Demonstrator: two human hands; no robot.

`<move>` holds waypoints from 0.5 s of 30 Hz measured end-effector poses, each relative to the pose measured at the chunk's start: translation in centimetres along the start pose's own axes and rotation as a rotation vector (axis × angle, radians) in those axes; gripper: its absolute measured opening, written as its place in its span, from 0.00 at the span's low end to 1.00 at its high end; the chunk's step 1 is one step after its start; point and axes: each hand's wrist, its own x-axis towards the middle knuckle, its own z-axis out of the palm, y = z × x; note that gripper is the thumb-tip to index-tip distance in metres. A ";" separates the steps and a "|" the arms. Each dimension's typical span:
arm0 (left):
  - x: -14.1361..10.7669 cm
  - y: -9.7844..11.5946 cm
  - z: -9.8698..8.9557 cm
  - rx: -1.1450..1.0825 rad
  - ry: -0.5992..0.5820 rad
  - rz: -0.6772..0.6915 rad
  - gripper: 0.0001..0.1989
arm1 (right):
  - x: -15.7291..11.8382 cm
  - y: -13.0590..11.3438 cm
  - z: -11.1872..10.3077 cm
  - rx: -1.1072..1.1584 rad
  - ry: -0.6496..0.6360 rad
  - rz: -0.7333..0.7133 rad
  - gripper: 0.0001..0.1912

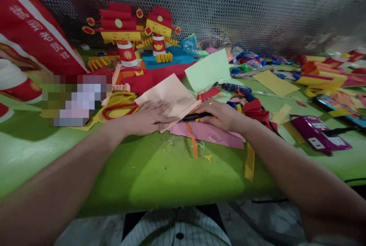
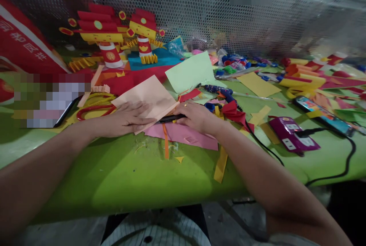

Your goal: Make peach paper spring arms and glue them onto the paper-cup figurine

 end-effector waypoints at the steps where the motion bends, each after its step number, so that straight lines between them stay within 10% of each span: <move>1: 0.0 0.0 0.0 0.000 -0.003 0.001 0.21 | 0.0 -0.1 0.0 0.001 -0.005 0.006 0.11; 15: -0.1 -0.2 0.3 -0.006 0.031 0.030 0.21 | 0.0 -0.8 0.1 -0.013 -0.001 0.016 0.11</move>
